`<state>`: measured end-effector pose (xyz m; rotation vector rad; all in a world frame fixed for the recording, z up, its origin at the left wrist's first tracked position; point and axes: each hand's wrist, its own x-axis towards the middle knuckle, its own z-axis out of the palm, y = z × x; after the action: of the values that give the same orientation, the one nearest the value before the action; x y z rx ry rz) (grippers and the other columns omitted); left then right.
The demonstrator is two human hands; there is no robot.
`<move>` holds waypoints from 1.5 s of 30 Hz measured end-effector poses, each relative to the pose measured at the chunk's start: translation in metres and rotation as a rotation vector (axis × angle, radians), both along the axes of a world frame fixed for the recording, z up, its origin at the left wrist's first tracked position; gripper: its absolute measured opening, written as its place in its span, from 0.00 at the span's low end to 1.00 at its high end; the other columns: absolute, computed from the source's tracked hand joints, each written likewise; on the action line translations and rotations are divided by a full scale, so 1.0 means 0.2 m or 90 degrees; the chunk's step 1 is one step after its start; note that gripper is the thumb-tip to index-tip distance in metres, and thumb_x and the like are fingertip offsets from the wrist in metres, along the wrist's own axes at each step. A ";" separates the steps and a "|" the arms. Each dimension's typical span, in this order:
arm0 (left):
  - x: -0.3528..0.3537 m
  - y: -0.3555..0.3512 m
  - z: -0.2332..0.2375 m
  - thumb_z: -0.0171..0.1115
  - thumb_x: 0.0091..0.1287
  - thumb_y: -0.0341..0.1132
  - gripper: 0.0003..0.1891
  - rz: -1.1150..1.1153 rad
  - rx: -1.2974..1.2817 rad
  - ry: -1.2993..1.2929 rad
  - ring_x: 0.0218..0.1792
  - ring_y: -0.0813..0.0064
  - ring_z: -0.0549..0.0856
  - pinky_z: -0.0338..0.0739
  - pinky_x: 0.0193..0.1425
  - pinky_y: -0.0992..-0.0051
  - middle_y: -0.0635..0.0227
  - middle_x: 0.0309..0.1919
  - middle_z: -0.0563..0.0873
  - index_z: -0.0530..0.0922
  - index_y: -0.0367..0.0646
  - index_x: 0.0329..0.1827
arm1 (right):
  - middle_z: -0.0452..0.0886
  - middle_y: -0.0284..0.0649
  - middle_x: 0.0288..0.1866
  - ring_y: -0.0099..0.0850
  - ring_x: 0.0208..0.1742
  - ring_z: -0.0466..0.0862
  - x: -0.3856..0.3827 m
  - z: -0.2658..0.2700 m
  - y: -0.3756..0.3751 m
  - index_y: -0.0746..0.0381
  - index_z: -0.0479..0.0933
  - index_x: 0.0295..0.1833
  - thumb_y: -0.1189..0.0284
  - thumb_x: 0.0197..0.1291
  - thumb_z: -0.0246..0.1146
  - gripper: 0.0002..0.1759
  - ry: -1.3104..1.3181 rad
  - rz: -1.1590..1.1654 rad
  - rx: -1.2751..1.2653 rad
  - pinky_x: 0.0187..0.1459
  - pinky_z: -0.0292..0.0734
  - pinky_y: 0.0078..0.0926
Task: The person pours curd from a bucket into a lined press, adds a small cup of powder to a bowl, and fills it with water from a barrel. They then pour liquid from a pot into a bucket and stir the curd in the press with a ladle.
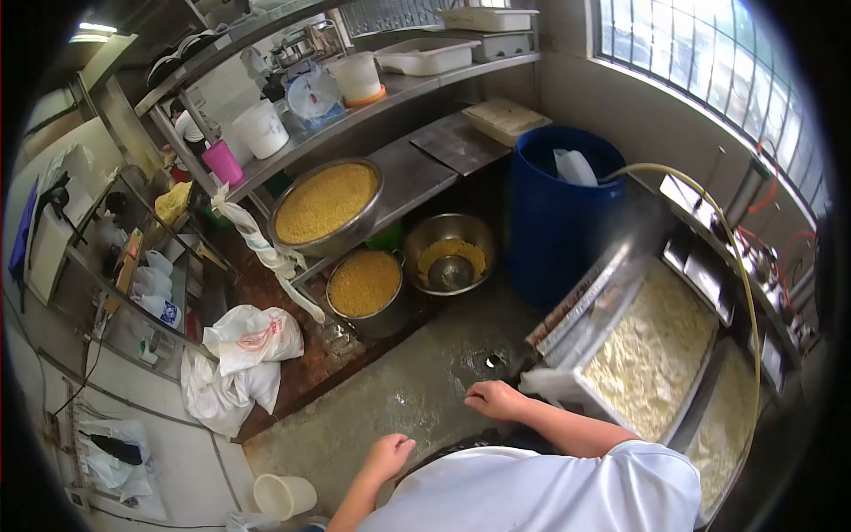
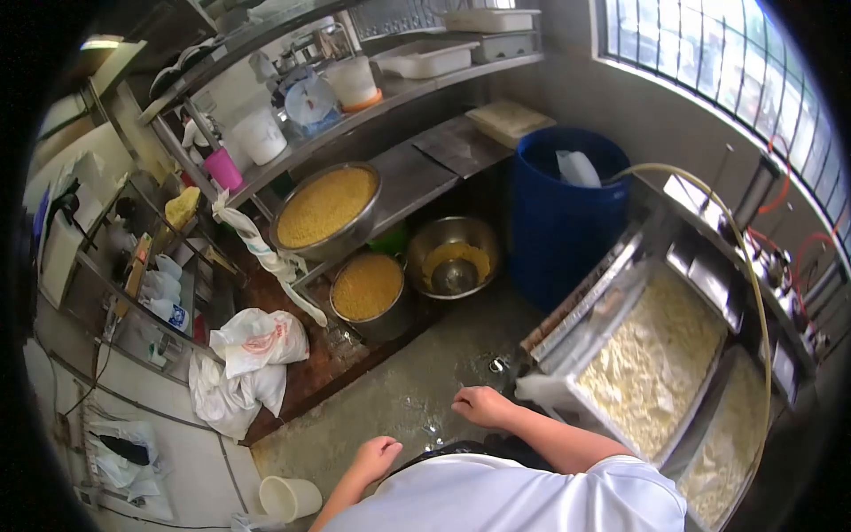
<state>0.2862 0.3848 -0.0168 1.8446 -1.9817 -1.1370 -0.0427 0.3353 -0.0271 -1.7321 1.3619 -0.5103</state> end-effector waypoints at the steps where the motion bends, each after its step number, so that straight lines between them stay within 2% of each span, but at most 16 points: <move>1: 0.01 -0.07 0.02 0.65 0.72 0.49 0.21 0.006 -0.003 0.006 0.48 0.51 0.90 0.83 0.54 0.58 0.48 0.46 0.91 0.88 0.37 0.50 | 0.90 0.52 0.47 0.49 0.51 0.89 -0.01 0.02 -0.11 0.64 0.85 0.54 0.61 0.71 0.66 0.17 0.004 -0.001 -0.039 0.55 0.84 0.42; 6: 0.09 -0.44 -0.09 0.66 0.72 0.49 0.20 0.097 -0.030 0.003 0.46 0.53 0.90 0.83 0.52 0.59 0.50 0.44 0.91 0.88 0.38 0.48 | 0.89 0.52 0.48 0.49 0.52 0.89 -0.01 0.12 -0.67 0.65 0.85 0.53 0.63 0.70 0.66 0.16 0.004 -0.009 -0.152 0.55 0.83 0.42; 11: 0.20 -0.97 -0.20 0.66 0.72 0.47 0.19 0.064 -0.084 0.027 0.45 0.51 0.90 0.83 0.51 0.58 0.49 0.43 0.91 0.87 0.38 0.49 | 0.88 0.54 0.47 0.51 0.51 0.88 0.07 0.23 -1.32 0.66 0.85 0.50 0.65 0.67 0.68 0.16 -0.006 -0.062 -0.255 0.53 0.83 0.41; 14: 0.29 -1.39 -0.12 0.66 0.72 0.45 0.17 0.048 -0.205 0.060 0.44 0.49 0.89 0.83 0.49 0.58 0.49 0.41 0.90 0.87 0.37 0.48 | 0.87 0.55 0.49 0.51 0.53 0.88 0.17 0.53 -1.76 0.67 0.84 0.52 0.65 0.66 0.69 0.17 -0.012 -0.105 -0.263 0.54 0.83 0.40; 17: 0.36 -1.89 0.17 0.70 0.70 0.40 0.13 0.056 -0.392 0.144 0.39 0.48 0.87 0.81 0.46 0.56 0.50 0.35 0.88 0.86 0.37 0.46 | 0.87 0.52 0.45 0.47 0.49 0.88 0.29 0.85 -2.24 0.67 0.83 0.54 0.64 0.65 0.71 0.19 -0.016 -0.127 -0.402 0.52 0.83 0.40; 22: 0.55 -2.69 0.91 0.72 0.70 0.37 0.12 0.075 -0.733 0.113 0.31 0.58 0.81 0.76 0.37 0.62 0.57 0.31 0.80 0.81 0.37 0.42 | 0.84 0.51 0.40 0.44 0.40 0.84 0.51 1.68 -2.97 0.67 0.79 0.49 0.60 0.63 0.73 0.22 0.009 -0.142 -0.637 0.46 0.80 0.41; 24: 0.58 -2.93 1.24 0.71 0.71 0.37 0.12 0.077 -0.918 0.104 0.28 0.60 0.76 0.71 0.34 0.63 0.60 0.29 0.77 0.77 0.39 0.38 | 0.86 0.45 0.43 0.36 0.43 0.86 0.57 1.96 -3.32 0.66 0.80 0.60 0.57 0.62 0.75 0.29 0.046 -0.155 -0.789 0.48 0.82 0.35; 25: 0.61 -3.05 1.35 0.70 0.72 0.38 0.13 0.095 -0.934 0.124 0.28 0.62 0.75 0.69 0.33 0.64 0.62 0.29 0.77 0.77 0.39 0.38 | 0.87 0.48 0.48 0.39 0.48 0.87 0.64 2.12 -3.41 0.65 0.79 0.62 0.53 0.61 0.75 0.32 0.057 -0.175 -0.805 0.52 0.82 0.37; 28: 0.62 -3.33 1.49 0.69 0.75 0.41 0.15 0.161 -0.985 0.169 0.28 0.65 0.75 0.70 0.34 0.64 0.63 0.28 0.77 0.77 0.39 0.36 | 0.85 0.59 0.61 0.51 0.64 0.86 0.80 2.47 -3.71 0.64 0.75 0.71 0.41 0.58 0.74 0.46 0.094 -0.236 -0.827 0.65 0.80 0.43; 30: 0.64 -3.47 1.47 0.67 0.77 0.42 0.17 0.244 -0.962 0.220 0.28 0.66 0.75 0.70 0.35 0.66 0.64 0.26 0.78 0.77 0.38 0.34 | 0.83 0.63 0.65 0.56 0.68 0.83 0.88 2.62 -3.86 0.65 0.70 0.76 0.35 0.54 0.73 0.55 0.149 -0.243 -0.765 0.69 0.78 0.43; 32: 0.63 -3.51 1.43 0.66 0.78 0.42 0.18 0.253 -0.945 0.208 0.28 0.66 0.76 0.71 0.35 0.66 0.63 0.25 0.78 0.77 0.38 0.32 | 0.83 0.63 0.65 0.55 0.67 0.84 0.96 2.69 -4.04 0.66 0.71 0.75 0.34 0.52 0.74 0.57 0.195 -0.243 -0.729 0.68 0.78 0.43; 34: 0.60 -3.49 1.45 0.65 0.77 0.42 0.18 0.266 -0.931 0.163 0.28 0.66 0.76 0.71 0.34 0.67 0.63 0.26 0.79 0.77 0.37 0.32 | 0.83 0.62 0.65 0.55 0.66 0.84 1.01 2.71 -4.11 0.68 0.72 0.74 0.33 0.50 0.75 0.58 0.240 -0.253 -0.692 0.68 0.79 0.42; 37: 0.62 -3.53 1.43 0.65 0.77 0.41 0.17 0.298 -0.914 0.140 0.27 0.67 0.76 0.72 0.35 0.67 0.63 0.26 0.79 0.78 0.36 0.33 | 0.84 0.61 0.63 0.52 0.63 0.86 0.98 2.72 -4.12 0.68 0.77 0.70 0.33 0.49 0.75 0.56 0.342 -0.104 -0.668 0.65 0.80 0.40; 40: 0.61 -3.53 1.42 0.64 0.77 0.39 0.16 0.311 -0.925 0.124 0.27 0.69 0.76 0.72 0.35 0.68 0.63 0.26 0.79 0.79 0.35 0.35 | 0.85 0.60 0.61 0.48 0.61 0.88 0.94 2.67 -4.05 0.68 0.80 0.65 0.35 0.50 0.76 0.52 0.156 -0.140 -0.668 0.62 0.81 0.38; 42: 0.59 -3.52 1.42 0.64 0.77 0.38 0.15 0.302 -0.941 0.123 0.27 0.70 0.76 0.72 0.35 0.68 0.64 0.26 0.79 0.79 0.35 0.36 | 0.86 0.64 0.57 0.54 0.59 0.88 0.87 2.59 -3.83 0.72 0.79 0.66 0.37 0.50 0.75 0.53 -0.008 -0.099 -0.757 0.62 0.82 0.42; 45: 0.58 -3.53 1.42 0.63 0.78 0.38 0.14 0.323 -0.938 0.111 0.27 0.70 0.76 0.72 0.35 0.68 0.64 0.27 0.79 0.79 0.35 0.36 | 0.87 0.59 0.55 0.48 0.58 0.89 0.78 2.36 -3.58 0.71 0.77 0.65 0.44 0.52 0.79 0.47 -0.016 -0.044 -0.790 0.59 0.82 0.39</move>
<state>0.4014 -0.3206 0.2670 1.1404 -1.3301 0.3363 0.1133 -0.3807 0.4452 -2.5778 1.1136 -1.6463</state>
